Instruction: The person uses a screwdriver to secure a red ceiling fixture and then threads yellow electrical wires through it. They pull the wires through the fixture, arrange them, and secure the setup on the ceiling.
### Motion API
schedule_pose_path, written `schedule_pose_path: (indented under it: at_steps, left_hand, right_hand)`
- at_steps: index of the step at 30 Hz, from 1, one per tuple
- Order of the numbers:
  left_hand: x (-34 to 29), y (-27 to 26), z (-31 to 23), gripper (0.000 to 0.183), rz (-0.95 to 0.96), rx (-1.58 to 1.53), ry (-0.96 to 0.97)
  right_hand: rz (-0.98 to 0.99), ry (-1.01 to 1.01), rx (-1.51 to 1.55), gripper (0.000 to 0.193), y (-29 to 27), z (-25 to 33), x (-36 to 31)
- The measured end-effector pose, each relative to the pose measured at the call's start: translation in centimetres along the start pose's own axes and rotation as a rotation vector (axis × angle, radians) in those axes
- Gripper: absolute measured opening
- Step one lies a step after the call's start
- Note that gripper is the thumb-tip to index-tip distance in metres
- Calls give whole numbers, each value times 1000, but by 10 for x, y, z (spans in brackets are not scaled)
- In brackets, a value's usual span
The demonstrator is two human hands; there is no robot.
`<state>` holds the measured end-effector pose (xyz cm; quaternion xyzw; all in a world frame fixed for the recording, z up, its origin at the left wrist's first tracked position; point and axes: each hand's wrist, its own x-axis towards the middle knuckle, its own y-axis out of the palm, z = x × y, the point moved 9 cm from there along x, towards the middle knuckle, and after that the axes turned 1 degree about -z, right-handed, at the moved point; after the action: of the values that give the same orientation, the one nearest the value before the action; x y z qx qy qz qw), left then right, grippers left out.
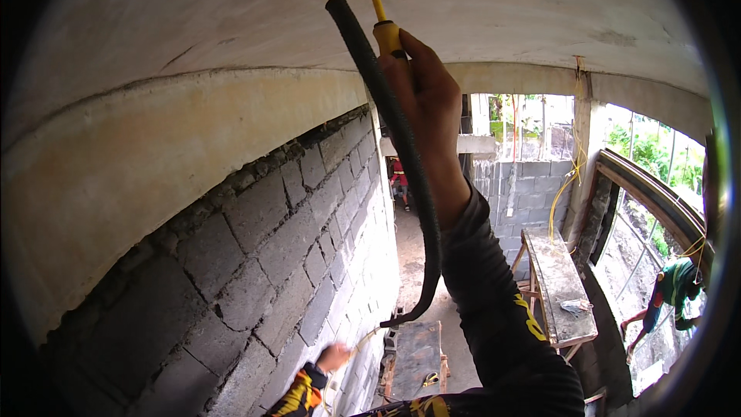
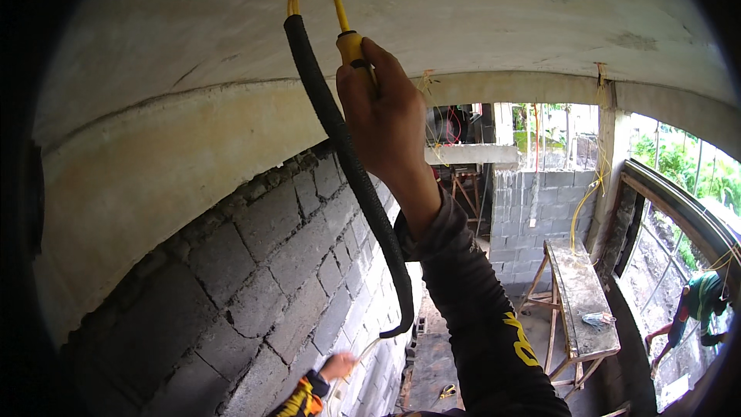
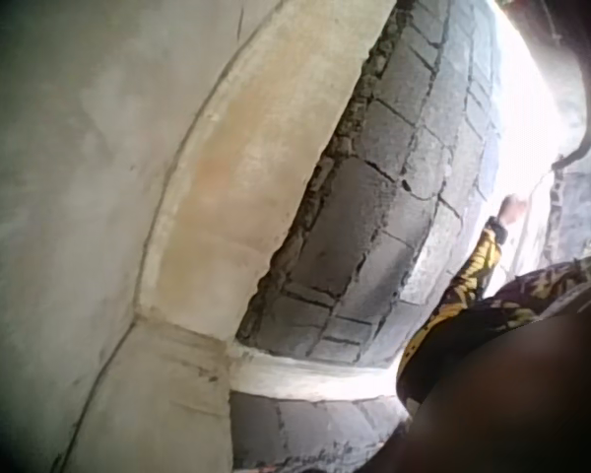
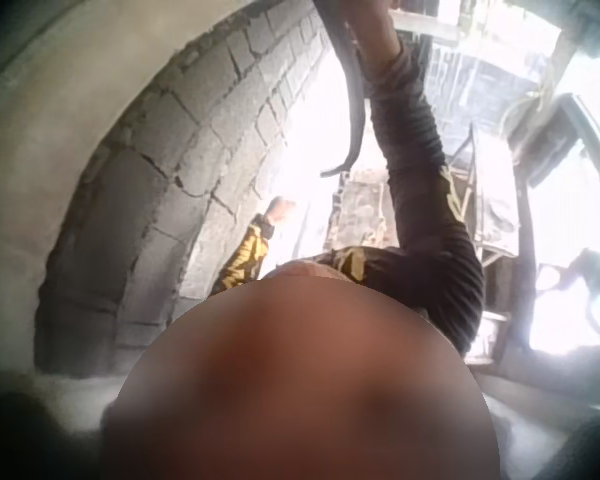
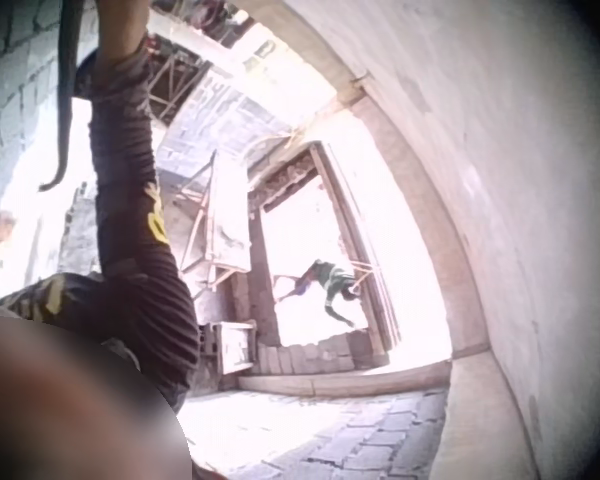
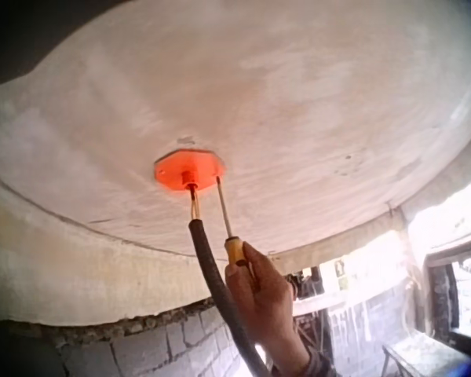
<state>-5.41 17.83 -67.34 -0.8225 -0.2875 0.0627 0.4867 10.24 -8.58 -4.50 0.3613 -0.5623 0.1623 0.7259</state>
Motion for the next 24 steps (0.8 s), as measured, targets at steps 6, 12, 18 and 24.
schedule_pose_path:
  at_steps: [6, 12, 18, 24]
  left_hand:
    - [-153, 160, 112, 37, 593, 110, -158]
    - [-269, 161, 173, 32, 639, 177, -496]
    - [-367, 224, 172, 28, 681, 38, -680]
    - [-427, 287, 115, 24, 826, -121, -694]
  right_hand:
    - [-57, -223, -181, 40, 0, 11, 3]
    - [-48, -15, 33, 42, -32, -25, -41]
    - [280, 669, -357, 15, -178, -210, -298]
    - [947, 1058, -1139, 28, -398, -153, -620]
